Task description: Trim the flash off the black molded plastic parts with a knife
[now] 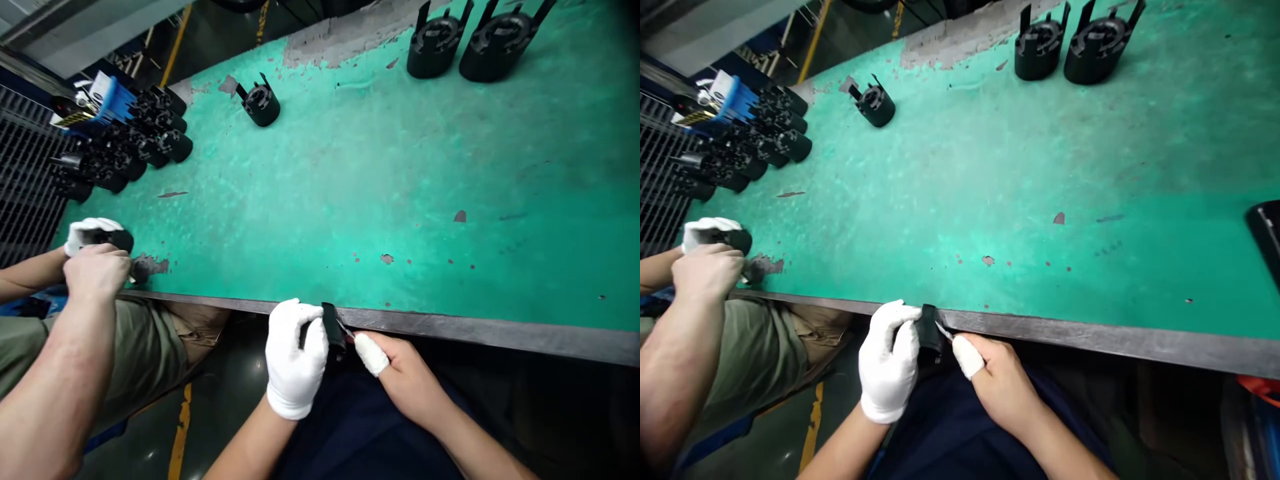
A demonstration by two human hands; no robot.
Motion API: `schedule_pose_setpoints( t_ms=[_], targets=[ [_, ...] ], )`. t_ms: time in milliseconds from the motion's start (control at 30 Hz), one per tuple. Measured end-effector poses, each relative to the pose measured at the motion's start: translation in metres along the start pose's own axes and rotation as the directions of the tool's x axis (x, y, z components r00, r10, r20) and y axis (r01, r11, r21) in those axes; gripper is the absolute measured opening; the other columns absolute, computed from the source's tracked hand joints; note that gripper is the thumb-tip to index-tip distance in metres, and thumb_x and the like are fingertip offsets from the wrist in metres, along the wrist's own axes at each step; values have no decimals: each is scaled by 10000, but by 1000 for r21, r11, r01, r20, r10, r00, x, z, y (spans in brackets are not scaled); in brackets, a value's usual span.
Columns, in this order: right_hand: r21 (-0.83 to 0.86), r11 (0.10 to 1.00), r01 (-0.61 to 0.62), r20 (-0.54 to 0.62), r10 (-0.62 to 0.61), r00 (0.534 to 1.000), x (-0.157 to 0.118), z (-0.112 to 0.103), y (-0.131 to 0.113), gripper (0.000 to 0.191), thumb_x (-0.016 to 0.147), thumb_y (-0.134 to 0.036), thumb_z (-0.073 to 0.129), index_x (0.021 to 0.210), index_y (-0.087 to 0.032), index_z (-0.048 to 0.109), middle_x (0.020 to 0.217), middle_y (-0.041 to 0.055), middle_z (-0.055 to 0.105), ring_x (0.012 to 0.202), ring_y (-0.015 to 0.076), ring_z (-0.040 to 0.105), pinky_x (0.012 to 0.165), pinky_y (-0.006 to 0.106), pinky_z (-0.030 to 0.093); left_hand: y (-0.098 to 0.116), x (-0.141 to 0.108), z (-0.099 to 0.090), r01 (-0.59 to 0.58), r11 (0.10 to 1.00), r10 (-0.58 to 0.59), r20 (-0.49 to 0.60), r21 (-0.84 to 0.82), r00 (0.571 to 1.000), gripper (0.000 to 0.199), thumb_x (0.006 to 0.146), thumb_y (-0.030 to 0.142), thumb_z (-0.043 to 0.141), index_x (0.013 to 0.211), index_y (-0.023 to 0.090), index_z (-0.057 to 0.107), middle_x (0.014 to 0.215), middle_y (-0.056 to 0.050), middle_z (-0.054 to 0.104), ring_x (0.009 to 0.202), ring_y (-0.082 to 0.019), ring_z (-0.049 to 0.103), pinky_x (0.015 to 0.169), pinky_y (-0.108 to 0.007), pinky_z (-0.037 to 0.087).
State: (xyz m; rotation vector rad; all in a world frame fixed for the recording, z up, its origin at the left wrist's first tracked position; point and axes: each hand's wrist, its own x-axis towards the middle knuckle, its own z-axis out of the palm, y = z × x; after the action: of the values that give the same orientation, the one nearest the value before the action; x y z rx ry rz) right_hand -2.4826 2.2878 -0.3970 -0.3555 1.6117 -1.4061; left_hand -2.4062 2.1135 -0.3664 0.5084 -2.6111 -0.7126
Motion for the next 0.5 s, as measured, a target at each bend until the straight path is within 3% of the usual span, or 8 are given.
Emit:
schedule_pose_setpoints(
  t_ms=[200,333,500],
  targets=[
    [69,998,-15,29,13,999,5,-3,-10,342,1014,-424,458,890,-235,715,939,19,704,976,254,629,940,374,478,-1,2,-1,31,997,-29,29,-74,999,203,891,119,592,1049,238,640,991,-28,688,1013,-222,646,1049,-487,479],
    [81,994,-72,-14,74,997,8,2,-13,311,997,-398,488,873,-250,732,928,17,714,958,262,636,939,390,487,-5,1,0,39,988,-32,52,-152,998,246,861,108,611,1055,254,648,953,-5,680,892,-201,657,1042,-516,472],
    [92,994,-60,-77,67,995,11,10,-14,330,991,-401,499,817,-243,731,900,31,696,944,264,625,923,395,488,-10,-3,2,13,981,-9,19,-193,1000,266,852,93,620,1067,245,654,961,-9,666,923,-204,639,1047,-520,471]
  ],
)
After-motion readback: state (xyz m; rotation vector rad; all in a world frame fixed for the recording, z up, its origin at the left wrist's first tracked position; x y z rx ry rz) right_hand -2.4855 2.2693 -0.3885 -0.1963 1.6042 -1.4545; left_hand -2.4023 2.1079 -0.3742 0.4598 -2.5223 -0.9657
